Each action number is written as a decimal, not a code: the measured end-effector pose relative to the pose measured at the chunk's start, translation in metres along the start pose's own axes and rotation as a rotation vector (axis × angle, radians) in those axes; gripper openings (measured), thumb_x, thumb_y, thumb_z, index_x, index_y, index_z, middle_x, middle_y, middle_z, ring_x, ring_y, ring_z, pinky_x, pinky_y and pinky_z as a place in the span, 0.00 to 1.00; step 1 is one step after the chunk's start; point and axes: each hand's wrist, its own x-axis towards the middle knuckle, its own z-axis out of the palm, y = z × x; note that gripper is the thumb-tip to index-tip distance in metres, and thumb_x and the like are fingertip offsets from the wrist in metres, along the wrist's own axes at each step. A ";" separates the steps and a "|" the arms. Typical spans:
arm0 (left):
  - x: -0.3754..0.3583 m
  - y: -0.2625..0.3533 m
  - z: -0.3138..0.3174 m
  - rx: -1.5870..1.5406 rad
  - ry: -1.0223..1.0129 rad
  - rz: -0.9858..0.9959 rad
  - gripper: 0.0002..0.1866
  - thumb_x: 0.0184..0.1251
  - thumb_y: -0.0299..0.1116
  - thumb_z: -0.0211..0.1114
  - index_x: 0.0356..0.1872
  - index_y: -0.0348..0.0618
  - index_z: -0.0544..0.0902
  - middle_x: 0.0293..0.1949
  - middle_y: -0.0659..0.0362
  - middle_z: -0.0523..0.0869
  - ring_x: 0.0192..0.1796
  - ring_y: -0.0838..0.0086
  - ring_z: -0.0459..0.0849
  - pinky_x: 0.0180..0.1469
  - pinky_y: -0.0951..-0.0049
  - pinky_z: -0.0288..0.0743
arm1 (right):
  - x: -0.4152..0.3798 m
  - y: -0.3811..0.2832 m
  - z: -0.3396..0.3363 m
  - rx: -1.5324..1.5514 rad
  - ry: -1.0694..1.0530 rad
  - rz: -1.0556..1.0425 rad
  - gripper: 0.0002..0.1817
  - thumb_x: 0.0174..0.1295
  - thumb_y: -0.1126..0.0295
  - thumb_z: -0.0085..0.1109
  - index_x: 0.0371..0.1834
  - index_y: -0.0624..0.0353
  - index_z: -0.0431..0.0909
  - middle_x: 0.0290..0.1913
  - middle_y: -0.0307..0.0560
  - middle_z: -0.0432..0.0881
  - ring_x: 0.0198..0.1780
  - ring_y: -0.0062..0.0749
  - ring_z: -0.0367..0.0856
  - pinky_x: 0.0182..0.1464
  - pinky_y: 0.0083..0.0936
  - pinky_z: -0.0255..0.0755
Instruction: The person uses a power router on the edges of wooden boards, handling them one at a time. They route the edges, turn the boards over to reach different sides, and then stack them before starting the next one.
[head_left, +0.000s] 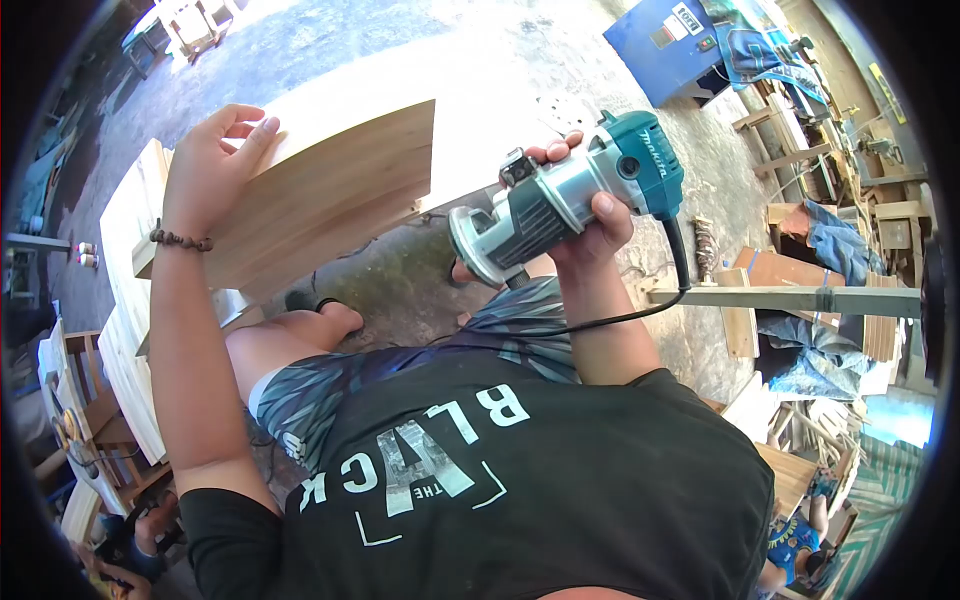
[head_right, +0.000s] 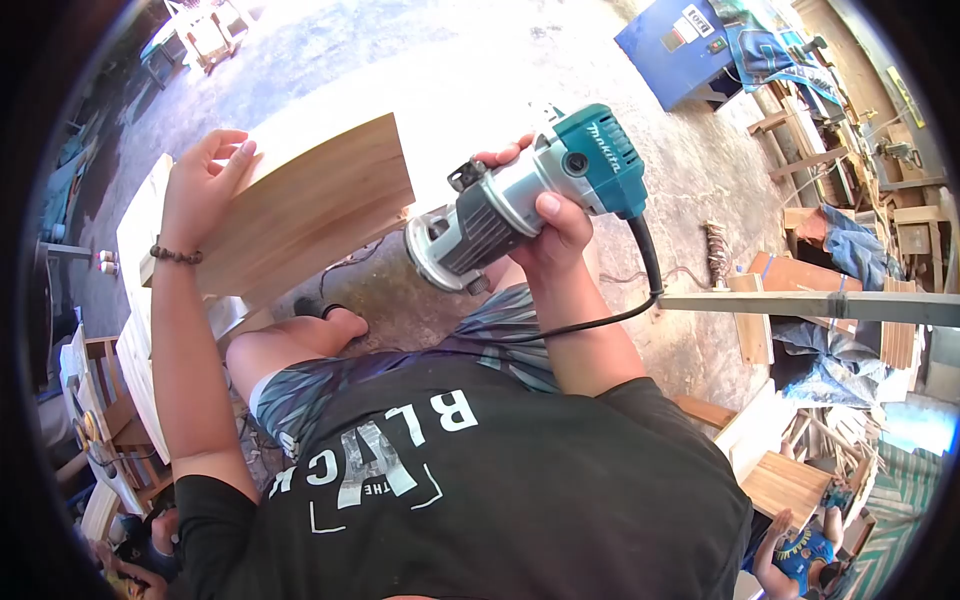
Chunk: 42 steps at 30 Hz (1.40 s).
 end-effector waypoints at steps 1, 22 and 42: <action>-0.001 0.001 0.000 -0.017 0.017 0.017 0.25 0.72 0.55 0.70 0.55 0.43 0.89 0.44 0.50 0.94 0.43 0.67 0.92 0.45 0.68 0.84 | 0.003 0.000 0.004 0.014 -0.059 0.007 0.37 0.52 0.64 0.69 0.68 0.61 0.70 0.57 0.54 0.83 0.67 0.55 0.81 0.73 0.51 0.74; -0.045 0.071 -0.003 -0.400 -0.016 0.543 0.16 0.72 0.35 0.73 0.55 0.38 0.88 0.56 0.53 0.89 0.60 0.68 0.87 0.60 0.66 0.82 | 0.009 0.033 0.058 -0.332 -0.473 0.039 0.60 0.49 0.67 0.88 0.83 0.57 0.54 0.60 0.59 0.84 0.66 0.51 0.81 0.70 0.50 0.72; -0.102 0.142 0.028 -0.952 -0.114 0.268 0.35 0.45 0.33 0.89 0.57 0.35 0.86 0.55 0.52 0.83 0.51 0.68 0.86 0.53 0.71 0.83 | -0.014 0.038 0.058 -0.870 -0.408 -0.185 0.56 0.60 0.64 0.74 0.86 0.62 0.46 0.72 0.57 0.73 0.71 0.49 0.76 0.77 0.49 0.63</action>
